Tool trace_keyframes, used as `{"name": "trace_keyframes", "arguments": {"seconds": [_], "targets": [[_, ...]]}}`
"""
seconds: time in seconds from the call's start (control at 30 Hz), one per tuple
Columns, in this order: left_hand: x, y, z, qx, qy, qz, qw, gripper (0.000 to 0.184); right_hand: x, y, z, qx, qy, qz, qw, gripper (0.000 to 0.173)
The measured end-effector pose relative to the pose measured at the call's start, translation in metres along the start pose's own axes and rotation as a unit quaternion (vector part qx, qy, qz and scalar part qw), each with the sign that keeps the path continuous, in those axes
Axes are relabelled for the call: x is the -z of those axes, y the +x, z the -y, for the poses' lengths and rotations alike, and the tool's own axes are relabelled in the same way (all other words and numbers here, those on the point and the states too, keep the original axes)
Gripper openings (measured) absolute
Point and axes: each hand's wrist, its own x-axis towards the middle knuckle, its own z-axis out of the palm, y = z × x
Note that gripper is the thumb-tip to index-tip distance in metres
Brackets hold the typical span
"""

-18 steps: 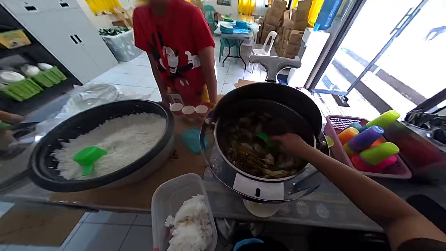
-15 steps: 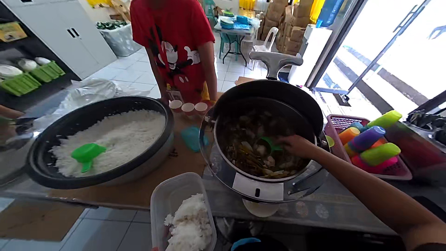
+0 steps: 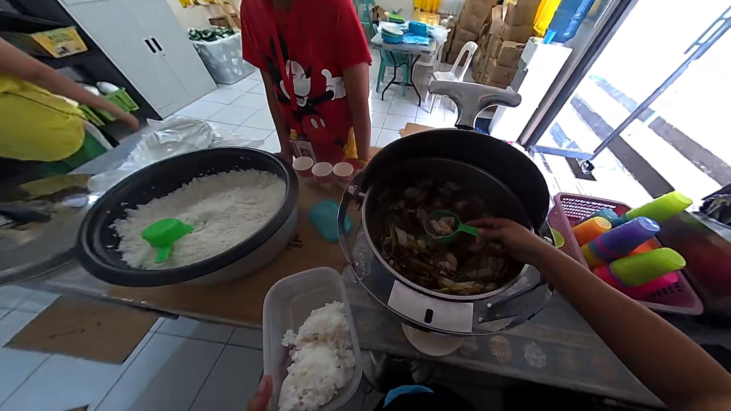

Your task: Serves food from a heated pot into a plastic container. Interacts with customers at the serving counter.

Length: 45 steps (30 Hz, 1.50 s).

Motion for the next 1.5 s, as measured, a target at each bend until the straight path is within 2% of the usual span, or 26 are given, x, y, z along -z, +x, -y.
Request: {"name": "trace_keyframes", "arguments": {"seconds": [0.2, 0.33, 0.4, 0.5, 0.63, 0.73, 0.77, 0.8, 0.87, 0.93, 0.97, 1.03, 1.17, 1.3, 1.4, 1.5], "targets": [[-0.025, 0.004, -0.005, 0.004, 0.012, 0.016, 1.000, 0.049, 0.013, -0.012, 0.004, 0.033, 0.020, -0.010, 0.999, 0.027], [-0.068, 0.012, -0.010, 0.039, 0.050, 0.024, 0.998, 0.075, 0.013, -0.027, 0.017, 0.065, 0.014, -0.015, 0.998, 0.028], [-0.086, 0.019, -0.009, 0.057, 0.074, 0.054, 0.994, 0.079, 0.011, -0.034, 0.025, 0.089, 0.023, -0.008, 0.996, 0.029], [-0.108, 0.027, -0.008, 0.097, 0.098, 0.090, 0.986, 0.072, 0.004, -0.047, 0.041, 0.121, 0.042, -0.002, 0.992, 0.032], [-0.138, 0.030, -0.004, 0.154, 0.103, 0.112, 0.976, 0.050, -0.014, -0.066, 0.059, 0.156, 0.046, 0.011, 0.987, 0.035], [-0.149, 0.030, 0.001, 0.182, 0.088, 0.131, 0.971, 0.049, -0.035, -0.076, 0.060, 0.207, -0.045, -0.007, 0.977, 0.032], [-0.151, 0.030, 0.002, 0.185, 0.084, 0.138, 0.969, 0.050, -0.043, -0.079, 0.057, 0.245, -0.120, -0.024, 0.962, 0.030], [-0.152, 0.029, 0.002, 0.186, 0.082, 0.144, 0.968, 0.051, -0.050, -0.081, 0.051, 0.298, -0.216, -0.047, 0.929, 0.030], [-0.153, 0.028, 0.002, 0.187, 0.081, 0.148, 0.968, 0.050, -0.061, -0.079, 0.035, 0.433, -0.394, -0.111, 0.803, 0.031], [-0.151, 0.027, 0.001, 0.189, 0.087, 0.150, 0.967, 0.050, -0.067, -0.078, 0.026, 0.515, -0.488, -0.160, 0.686, 0.036], [-0.149, 0.027, 0.001, 0.190, 0.091, 0.151, 0.966, 0.051, -0.066, -0.079, 0.025, 0.528, -0.510, -0.180, 0.655, 0.037], [-0.145, 0.025, 0.002, 0.192, 0.094, 0.151, 0.965, 0.050, -0.063, -0.084, 0.026, 0.532, -0.522, -0.215, 0.631, 0.037], [-0.138, 0.024, 0.006, 0.191, 0.097, 0.156, 0.964, 0.049, -0.066, -0.090, 0.021, 0.525, -0.529, -0.208, 0.633, 0.040], [-0.138, 0.024, 0.007, 0.184, 0.088, 0.142, 0.969, 0.052, -0.065, -0.089, 0.018, 0.514, -0.512, -0.208, 0.656, 0.037], [-0.137, 0.026, 0.006, 0.169, 0.086, 0.143, 0.971, 0.053, -0.060, -0.090, 0.017, 0.495, -0.456, -0.211, 0.709, 0.034], [-0.129, 0.027, 0.005, 0.152, 0.075, 0.130, 0.977, 0.055, -0.036, -0.093, 0.026, 0.425, -0.409, -0.236, 0.773, 0.032]]}}
